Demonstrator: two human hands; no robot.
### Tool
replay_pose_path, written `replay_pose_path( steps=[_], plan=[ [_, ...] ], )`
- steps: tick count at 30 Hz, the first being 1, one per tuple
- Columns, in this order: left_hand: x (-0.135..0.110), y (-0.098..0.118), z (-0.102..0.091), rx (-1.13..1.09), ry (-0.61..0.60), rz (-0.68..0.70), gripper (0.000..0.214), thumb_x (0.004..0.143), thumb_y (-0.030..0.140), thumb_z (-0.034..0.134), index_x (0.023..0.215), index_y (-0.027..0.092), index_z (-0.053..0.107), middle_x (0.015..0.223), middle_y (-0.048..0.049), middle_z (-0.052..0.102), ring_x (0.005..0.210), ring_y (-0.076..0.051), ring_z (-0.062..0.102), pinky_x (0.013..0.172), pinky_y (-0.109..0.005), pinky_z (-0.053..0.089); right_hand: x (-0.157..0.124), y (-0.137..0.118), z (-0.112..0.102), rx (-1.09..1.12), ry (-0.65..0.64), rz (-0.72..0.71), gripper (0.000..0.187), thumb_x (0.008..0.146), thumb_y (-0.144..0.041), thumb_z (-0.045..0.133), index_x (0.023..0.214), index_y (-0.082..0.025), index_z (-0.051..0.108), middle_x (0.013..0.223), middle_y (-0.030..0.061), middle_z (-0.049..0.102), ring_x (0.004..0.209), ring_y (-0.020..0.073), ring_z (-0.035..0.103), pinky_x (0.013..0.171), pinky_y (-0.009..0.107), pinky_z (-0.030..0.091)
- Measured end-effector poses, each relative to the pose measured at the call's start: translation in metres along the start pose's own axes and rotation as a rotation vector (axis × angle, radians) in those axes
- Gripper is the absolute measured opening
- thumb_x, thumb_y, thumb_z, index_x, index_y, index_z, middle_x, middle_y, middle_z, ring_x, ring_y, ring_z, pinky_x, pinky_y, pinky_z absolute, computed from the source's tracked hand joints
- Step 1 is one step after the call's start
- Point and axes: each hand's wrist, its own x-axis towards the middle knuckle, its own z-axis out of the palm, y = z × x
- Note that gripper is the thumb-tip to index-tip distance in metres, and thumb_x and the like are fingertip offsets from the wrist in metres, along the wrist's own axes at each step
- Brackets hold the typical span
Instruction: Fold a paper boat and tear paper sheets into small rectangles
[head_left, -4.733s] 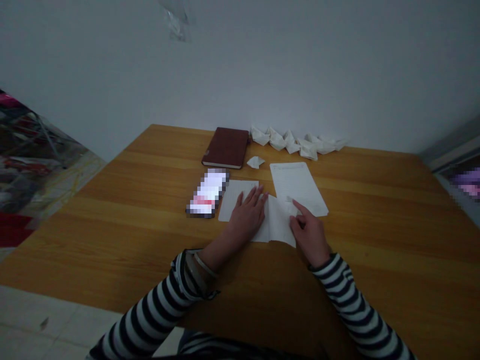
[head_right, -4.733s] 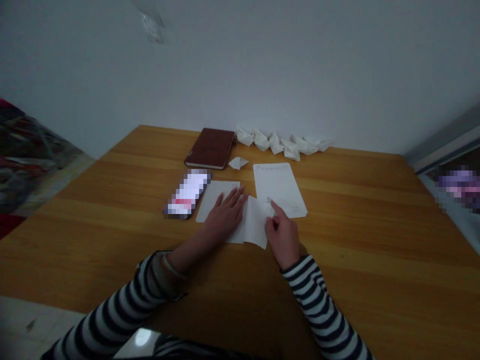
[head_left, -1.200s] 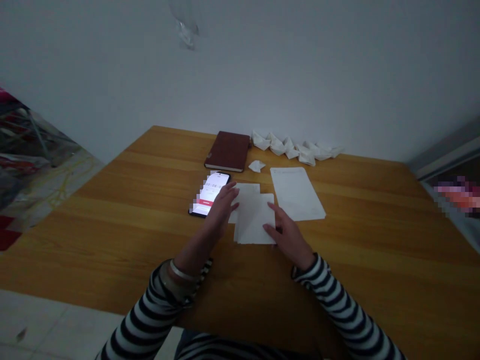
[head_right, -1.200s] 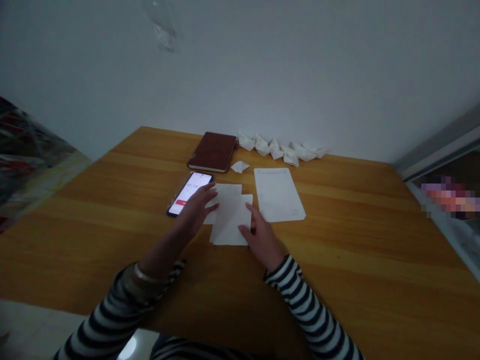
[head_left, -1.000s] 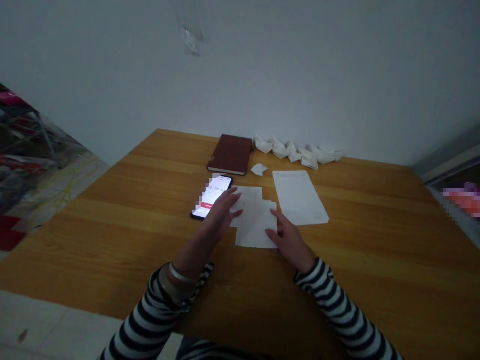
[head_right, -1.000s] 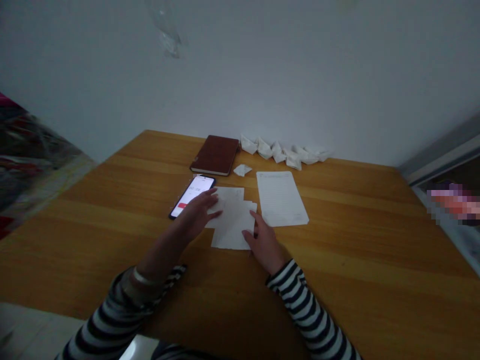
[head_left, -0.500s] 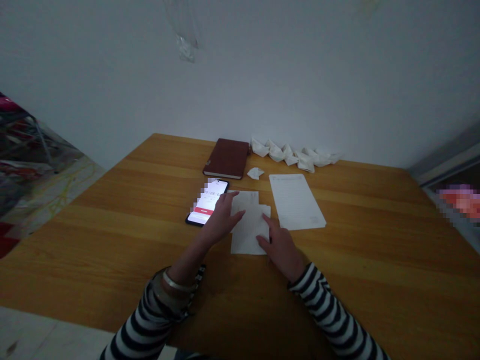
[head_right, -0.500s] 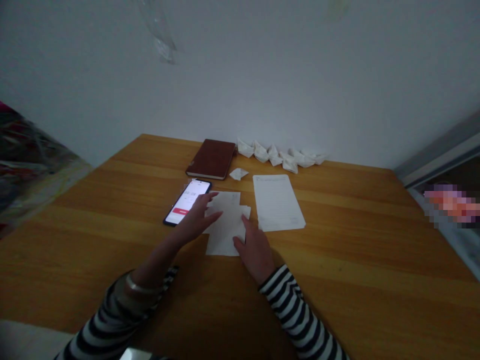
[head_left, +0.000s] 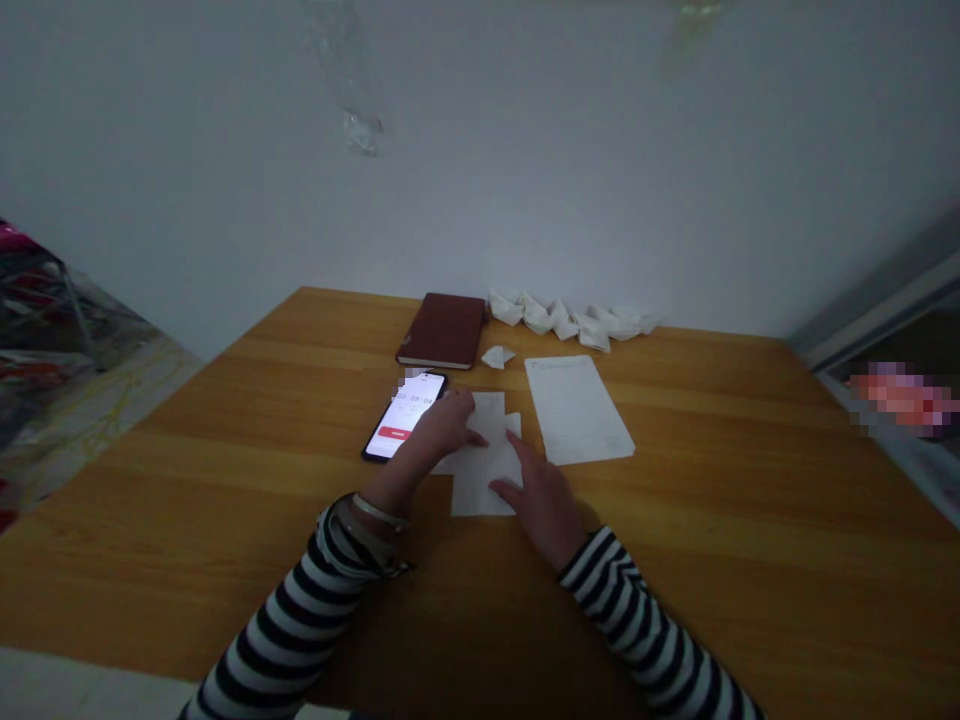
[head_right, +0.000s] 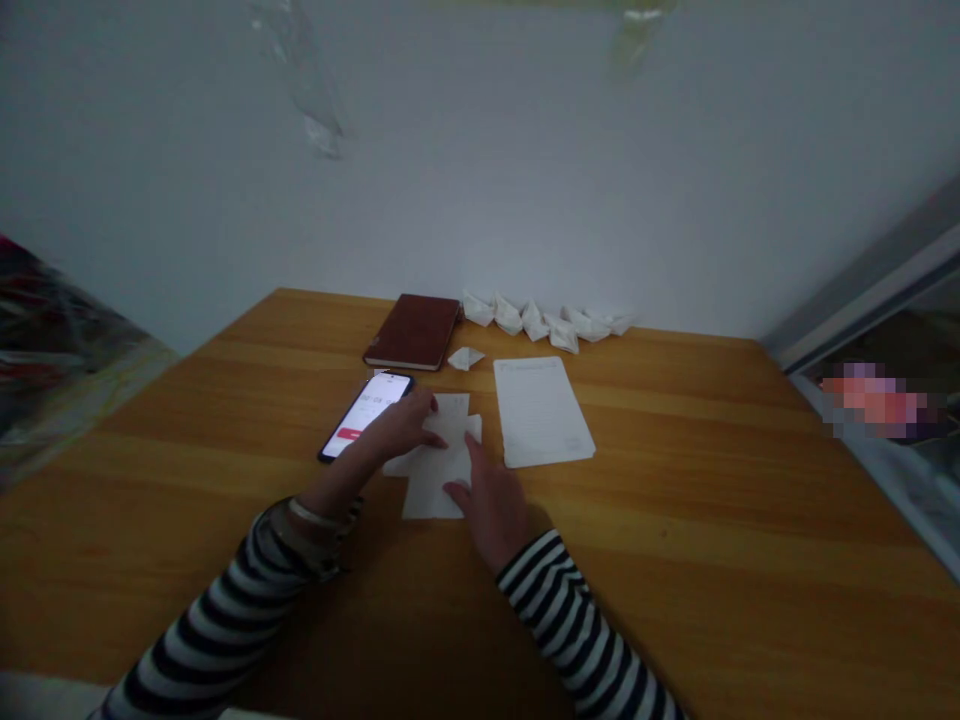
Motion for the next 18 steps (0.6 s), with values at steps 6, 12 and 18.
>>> replay_pose_path(
  steps=[6, 12, 18],
  plan=[
    [0.013, -0.007, -0.01, 0.024, -0.099, 0.017, 0.034, 0.06, 0.036, 0.082, 0.085, 0.016, 0.071, 0.09, -0.0092, 0.071, 0.088, -0.027, 0.065, 0.072, -0.03, 0.046, -0.001, -0.003, -0.001, 0.066, 0.088, -0.023, 0.063, 0.092, -0.043, 0.054, 0.145, -0.012, 0.039, 0.095, 0.0118, 0.071, 0.084, 0.0276, 0.068, 0.075, 0.038, 0.051],
    [0.027, -0.031, -0.035, 0.002, -0.033, 0.015, 0.023, 0.067, 0.039, 0.073, 0.07, 0.017, 0.069, 0.066, -0.0034, 0.065, 0.07, -0.022, 0.062, 0.063, -0.028, 0.042, 0.005, 0.034, -0.032, 0.07, 0.433, 0.019, 0.038, 0.096, -0.039, 0.045, 0.125, -0.018, 0.058, 0.077, 0.0023, 0.065, 0.07, 0.0191, 0.061, 0.071, 0.033, 0.048],
    [0.024, -0.032, -0.034, 0.001, 0.207, 0.035, 0.043, 0.071, 0.027, 0.074, 0.111, 0.016, 0.061, 0.112, -0.014, 0.062, 0.107, -0.032, 0.056, 0.089, -0.041, 0.044, 0.01, 0.079, -0.051, -0.092, 0.423, -0.128, 0.039, 0.088, -0.04, 0.059, 0.121, -0.018, 0.06, 0.106, 0.0104, 0.061, 0.103, 0.0269, 0.053, 0.093, 0.043, 0.044]
  ],
)
